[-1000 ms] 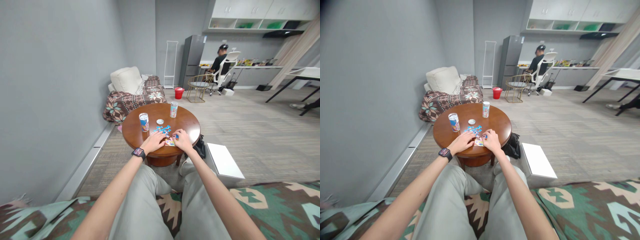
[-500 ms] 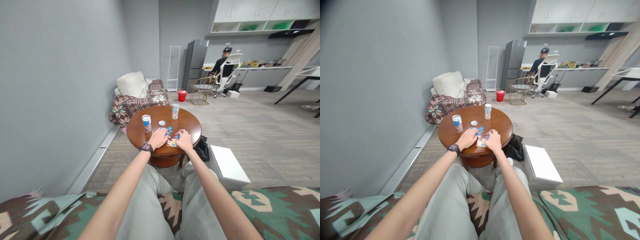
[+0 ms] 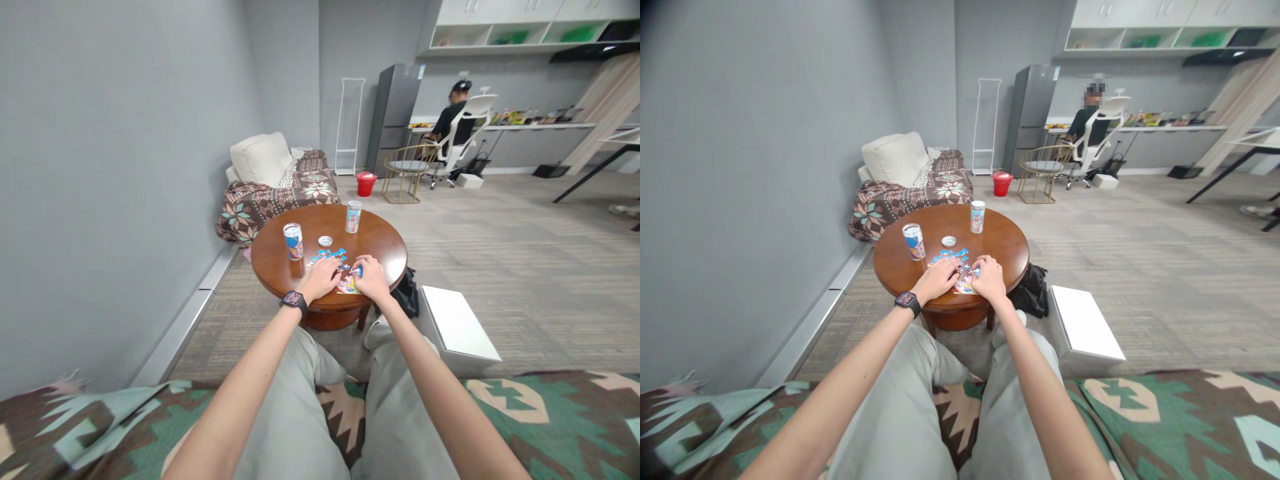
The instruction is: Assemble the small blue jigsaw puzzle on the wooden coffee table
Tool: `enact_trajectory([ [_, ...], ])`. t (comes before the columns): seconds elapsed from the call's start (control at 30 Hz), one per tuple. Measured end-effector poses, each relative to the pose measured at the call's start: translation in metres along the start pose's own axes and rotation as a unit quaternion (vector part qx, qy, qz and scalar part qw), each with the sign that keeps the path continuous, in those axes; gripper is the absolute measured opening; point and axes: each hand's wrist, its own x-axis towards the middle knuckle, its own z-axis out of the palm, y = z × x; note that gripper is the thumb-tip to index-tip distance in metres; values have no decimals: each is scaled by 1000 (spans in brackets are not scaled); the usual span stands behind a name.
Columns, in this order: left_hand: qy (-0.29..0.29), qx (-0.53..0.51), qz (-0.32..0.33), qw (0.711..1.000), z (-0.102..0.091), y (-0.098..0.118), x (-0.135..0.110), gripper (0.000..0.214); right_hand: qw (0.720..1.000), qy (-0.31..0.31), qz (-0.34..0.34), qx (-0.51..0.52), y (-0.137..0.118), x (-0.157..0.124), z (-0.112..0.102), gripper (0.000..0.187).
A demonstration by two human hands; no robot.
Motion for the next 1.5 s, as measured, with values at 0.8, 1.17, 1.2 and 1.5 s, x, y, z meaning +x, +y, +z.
enact_trajectory([
  [0.8,-88,-107,-28,990,8,-6,47,16,998,-25,31,42,4,3,-4,10],
  [1.17,-68,-156,-52,984,10,-3,44,9,997,-33,53,44,4,4,-3,20],
  [1.2,-68,-164,-55,983,9,-3,43,8,997,-35,53,44,4,4,-3,20],
  [1.5,-36,-288,-114,950,4,2,40,14,999,-31,9,29,2,3,-4,18],
])
